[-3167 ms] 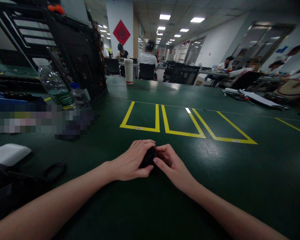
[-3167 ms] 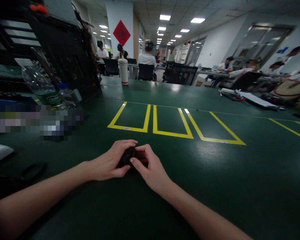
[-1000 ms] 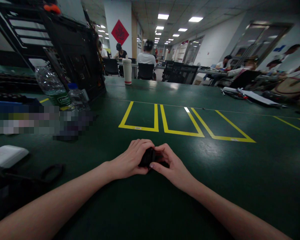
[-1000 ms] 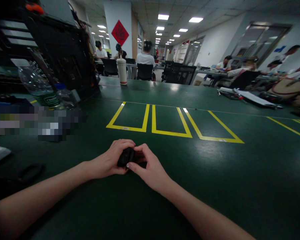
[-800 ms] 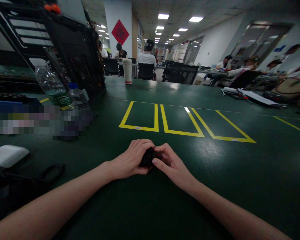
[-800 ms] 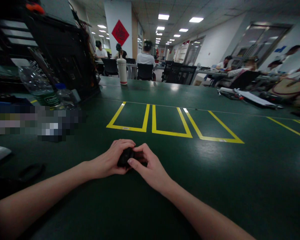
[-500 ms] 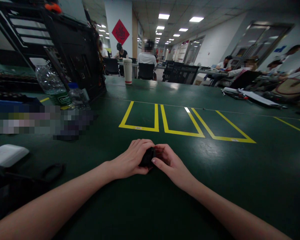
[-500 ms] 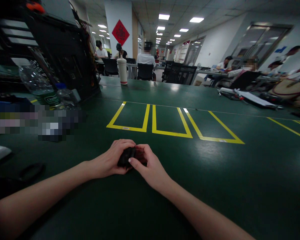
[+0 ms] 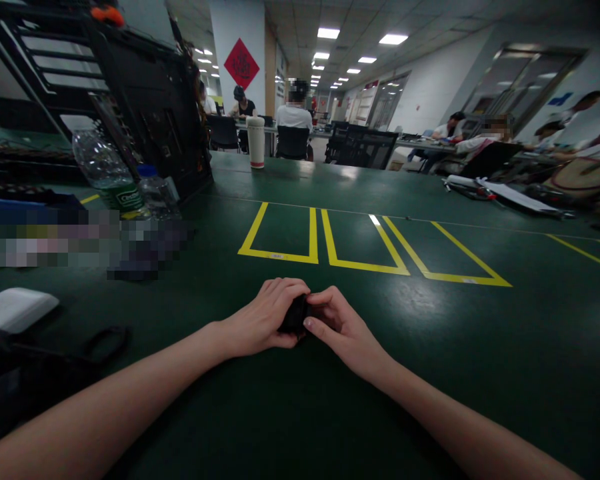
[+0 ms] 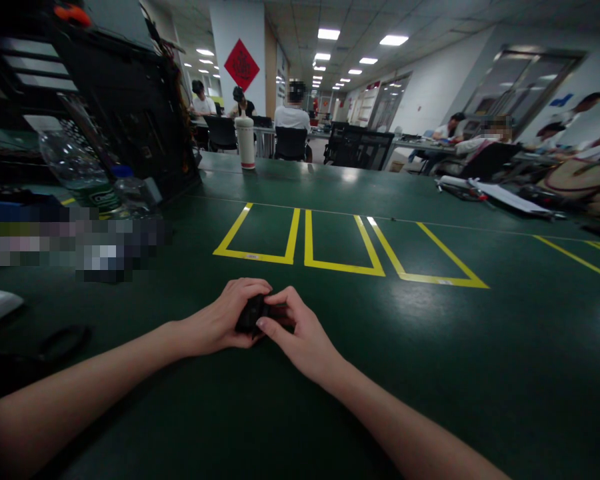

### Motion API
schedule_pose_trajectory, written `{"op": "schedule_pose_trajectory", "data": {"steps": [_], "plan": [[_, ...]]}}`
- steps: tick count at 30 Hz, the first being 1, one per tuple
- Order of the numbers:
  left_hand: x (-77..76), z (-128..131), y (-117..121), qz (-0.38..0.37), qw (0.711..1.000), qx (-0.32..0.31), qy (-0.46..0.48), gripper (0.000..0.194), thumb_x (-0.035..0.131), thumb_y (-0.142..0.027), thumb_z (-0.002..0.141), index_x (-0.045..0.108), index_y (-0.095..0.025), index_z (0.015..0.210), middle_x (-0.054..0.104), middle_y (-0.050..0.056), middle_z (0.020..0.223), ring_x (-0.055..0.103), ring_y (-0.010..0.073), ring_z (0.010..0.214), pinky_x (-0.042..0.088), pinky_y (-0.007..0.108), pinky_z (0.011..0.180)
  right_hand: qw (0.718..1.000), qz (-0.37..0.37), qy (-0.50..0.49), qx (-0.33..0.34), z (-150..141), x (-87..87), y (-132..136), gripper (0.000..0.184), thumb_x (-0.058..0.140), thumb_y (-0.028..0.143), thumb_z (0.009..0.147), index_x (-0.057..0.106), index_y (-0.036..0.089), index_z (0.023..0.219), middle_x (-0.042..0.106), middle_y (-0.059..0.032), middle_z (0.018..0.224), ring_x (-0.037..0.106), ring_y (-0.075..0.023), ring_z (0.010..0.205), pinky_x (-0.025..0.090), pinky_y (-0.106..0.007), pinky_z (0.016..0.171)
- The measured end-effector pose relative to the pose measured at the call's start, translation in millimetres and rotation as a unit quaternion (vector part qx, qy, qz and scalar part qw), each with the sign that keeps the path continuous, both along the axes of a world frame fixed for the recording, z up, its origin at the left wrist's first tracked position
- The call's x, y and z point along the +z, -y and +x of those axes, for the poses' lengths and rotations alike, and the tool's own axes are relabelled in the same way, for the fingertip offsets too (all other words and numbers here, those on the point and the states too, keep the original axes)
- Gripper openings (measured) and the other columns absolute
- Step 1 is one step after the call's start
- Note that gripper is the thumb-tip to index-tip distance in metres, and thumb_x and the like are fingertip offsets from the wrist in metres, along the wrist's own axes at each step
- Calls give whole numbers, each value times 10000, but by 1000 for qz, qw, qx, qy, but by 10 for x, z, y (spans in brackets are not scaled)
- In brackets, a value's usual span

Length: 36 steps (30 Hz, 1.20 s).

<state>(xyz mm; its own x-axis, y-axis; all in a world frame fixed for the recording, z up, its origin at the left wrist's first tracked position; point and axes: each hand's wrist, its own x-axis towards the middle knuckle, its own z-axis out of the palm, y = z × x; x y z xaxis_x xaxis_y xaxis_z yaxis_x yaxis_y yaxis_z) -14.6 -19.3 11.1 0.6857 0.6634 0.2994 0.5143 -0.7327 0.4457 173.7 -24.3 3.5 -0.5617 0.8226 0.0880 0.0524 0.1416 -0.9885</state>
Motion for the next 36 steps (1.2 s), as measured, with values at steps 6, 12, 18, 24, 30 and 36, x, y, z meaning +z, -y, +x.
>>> {"op": "schedule_pose_trajectory", "data": {"steps": [6,12,18,24,30,36], "plan": [[5,8,1,-2,1000,3,0,579,605,-193,708,283,-178,1189,402,111,1174,401,255,1085,318,423,919,999,-19,23,-18,-5,5,-6,277,525,222,794,406,221,1044,519,-35,1034,536,-159,972,467,-353,848],[-57,1,-16,5,1000,1,9,599,610,-181,696,277,-185,1194,393,105,1178,388,253,1091,305,424,927,1000,-16,20,5,22,-7,-14,250,542,209,781,429,216,1004,524,-31,1042,532,-161,990,454,-366,864],[-54,0,-16,8,1000,1,5,609,621,-182,692,278,-179,1195,387,110,1189,370,257,1115,298,422,941,999,34,6,3,19,-4,12,195,545,199,780,450,228,948,496,-7,980,537,-146,939,474,-336,824],[-4,3,2,3,1000,3,-1,588,607,-204,713,269,-190,1194,394,112,1185,391,265,1107,316,440,926,1000,1,13,-20,8,-2,-3,192,520,225,799,440,227,973,520,-15,995,537,-152,954,484,-329,809],[22,8,8,-6,1000,1,0,576,605,-191,710,278,-192,1186,401,107,1175,405,260,1088,324,438,918,1000,-13,29,-3,22,1,-16,257,529,234,793,434,211,1030,520,-37,1049,531,-160,984,460,-360,861],[-70,5,-21,18,1000,5,17,619,620,-170,677,278,-190,1193,400,109,1182,394,263,1094,308,434,926,999,37,11,3,22,-6,5,229,569,190,758,457,228,954,495,-5,985,536,-145,944,467,-338,843]]}}
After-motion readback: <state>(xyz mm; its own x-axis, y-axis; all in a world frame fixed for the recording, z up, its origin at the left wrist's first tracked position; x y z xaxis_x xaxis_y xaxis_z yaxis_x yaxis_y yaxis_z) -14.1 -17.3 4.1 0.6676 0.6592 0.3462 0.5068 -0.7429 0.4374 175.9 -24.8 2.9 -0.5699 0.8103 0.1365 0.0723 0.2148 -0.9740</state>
